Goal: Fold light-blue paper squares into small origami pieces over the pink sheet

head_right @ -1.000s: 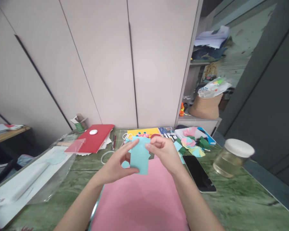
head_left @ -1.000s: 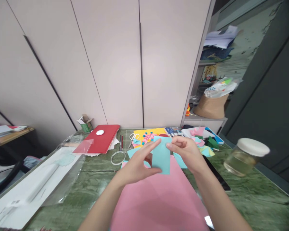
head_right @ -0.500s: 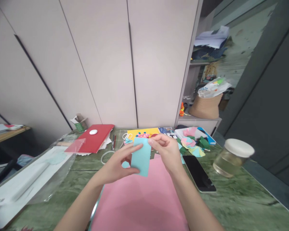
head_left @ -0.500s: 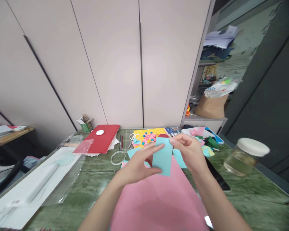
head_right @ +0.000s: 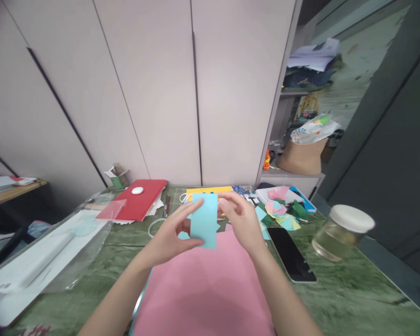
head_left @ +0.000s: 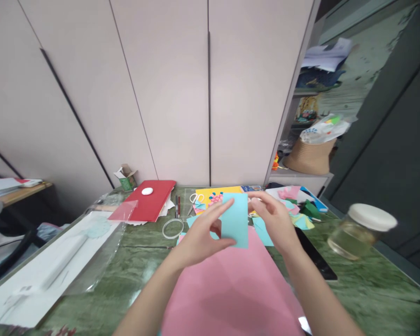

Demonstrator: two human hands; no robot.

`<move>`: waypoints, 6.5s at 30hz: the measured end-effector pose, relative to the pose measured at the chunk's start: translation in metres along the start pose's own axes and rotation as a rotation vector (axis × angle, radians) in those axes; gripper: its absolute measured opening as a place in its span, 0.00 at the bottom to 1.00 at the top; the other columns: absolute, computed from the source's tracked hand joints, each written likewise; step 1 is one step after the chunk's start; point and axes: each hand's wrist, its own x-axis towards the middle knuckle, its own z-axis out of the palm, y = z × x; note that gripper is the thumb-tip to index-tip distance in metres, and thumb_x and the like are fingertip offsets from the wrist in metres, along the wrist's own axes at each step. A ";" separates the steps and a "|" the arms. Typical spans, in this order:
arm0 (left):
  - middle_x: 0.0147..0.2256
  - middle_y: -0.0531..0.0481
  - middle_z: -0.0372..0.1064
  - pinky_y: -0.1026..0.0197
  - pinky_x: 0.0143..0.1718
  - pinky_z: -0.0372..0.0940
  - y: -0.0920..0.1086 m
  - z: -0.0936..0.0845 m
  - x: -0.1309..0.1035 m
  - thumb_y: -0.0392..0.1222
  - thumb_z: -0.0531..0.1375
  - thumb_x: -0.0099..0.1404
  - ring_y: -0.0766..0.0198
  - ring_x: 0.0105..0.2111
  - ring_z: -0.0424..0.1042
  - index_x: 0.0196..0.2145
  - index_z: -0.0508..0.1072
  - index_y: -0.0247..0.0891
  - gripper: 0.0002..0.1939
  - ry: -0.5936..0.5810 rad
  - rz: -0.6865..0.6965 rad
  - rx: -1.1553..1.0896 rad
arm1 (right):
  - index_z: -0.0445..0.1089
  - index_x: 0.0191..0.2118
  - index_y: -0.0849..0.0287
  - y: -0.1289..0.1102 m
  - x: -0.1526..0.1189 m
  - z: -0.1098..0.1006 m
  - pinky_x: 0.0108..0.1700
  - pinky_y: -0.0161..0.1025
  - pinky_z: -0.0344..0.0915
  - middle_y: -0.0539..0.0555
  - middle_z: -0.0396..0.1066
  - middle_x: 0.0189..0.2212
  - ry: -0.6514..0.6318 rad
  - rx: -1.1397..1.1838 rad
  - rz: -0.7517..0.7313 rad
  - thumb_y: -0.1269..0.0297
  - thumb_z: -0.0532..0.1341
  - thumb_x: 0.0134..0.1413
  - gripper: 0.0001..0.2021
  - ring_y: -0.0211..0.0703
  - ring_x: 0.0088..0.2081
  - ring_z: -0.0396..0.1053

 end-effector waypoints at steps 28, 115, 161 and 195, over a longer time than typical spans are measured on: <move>0.42 0.49 0.56 0.62 0.29 0.66 -0.004 -0.002 0.004 0.33 0.60 0.54 0.73 0.26 0.59 0.58 0.53 0.54 0.36 0.132 -0.030 -0.135 | 0.64 0.20 0.59 0.005 -0.002 0.008 0.24 0.33 0.60 0.48 0.65 0.17 -0.149 -0.023 0.090 0.59 0.62 0.47 0.12 0.36 0.20 0.63; 0.51 0.46 0.63 0.56 0.43 0.65 0.000 0.006 -0.001 0.41 0.64 0.51 0.54 0.47 0.65 0.57 0.57 0.46 0.36 0.507 -0.060 -0.034 | 0.59 0.21 0.58 -0.004 -0.012 0.016 0.30 0.35 0.55 0.47 0.61 0.21 -0.197 -0.258 -0.036 0.75 0.55 0.44 0.07 0.37 0.26 0.59; 0.34 0.51 0.73 0.62 0.31 0.63 0.009 0.005 -0.001 0.35 0.58 0.56 0.63 0.30 0.67 0.41 0.74 0.47 0.15 0.007 -0.008 0.164 | 0.61 0.22 0.58 0.009 -0.002 0.013 0.28 0.34 0.53 0.46 0.55 0.20 -0.040 0.218 0.052 0.69 0.59 0.44 0.06 0.36 0.25 0.55; 0.44 0.36 0.68 0.50 0.42 0.61 -0.013 0.004 0.008 0.54 0.58 0.55 0.49 0.41 0.70 0.48 0.66 0.37 0.27 -0.291 -0.232 -1.096 | 0.63 0.25 0.58 0.011 -0.002 0.012 0.28 0.33 0.54 0.46 0.56 0.22 -0.039 0.407 0.102 0.62 0.59 0.51 0.09 0.35 0.25 0.56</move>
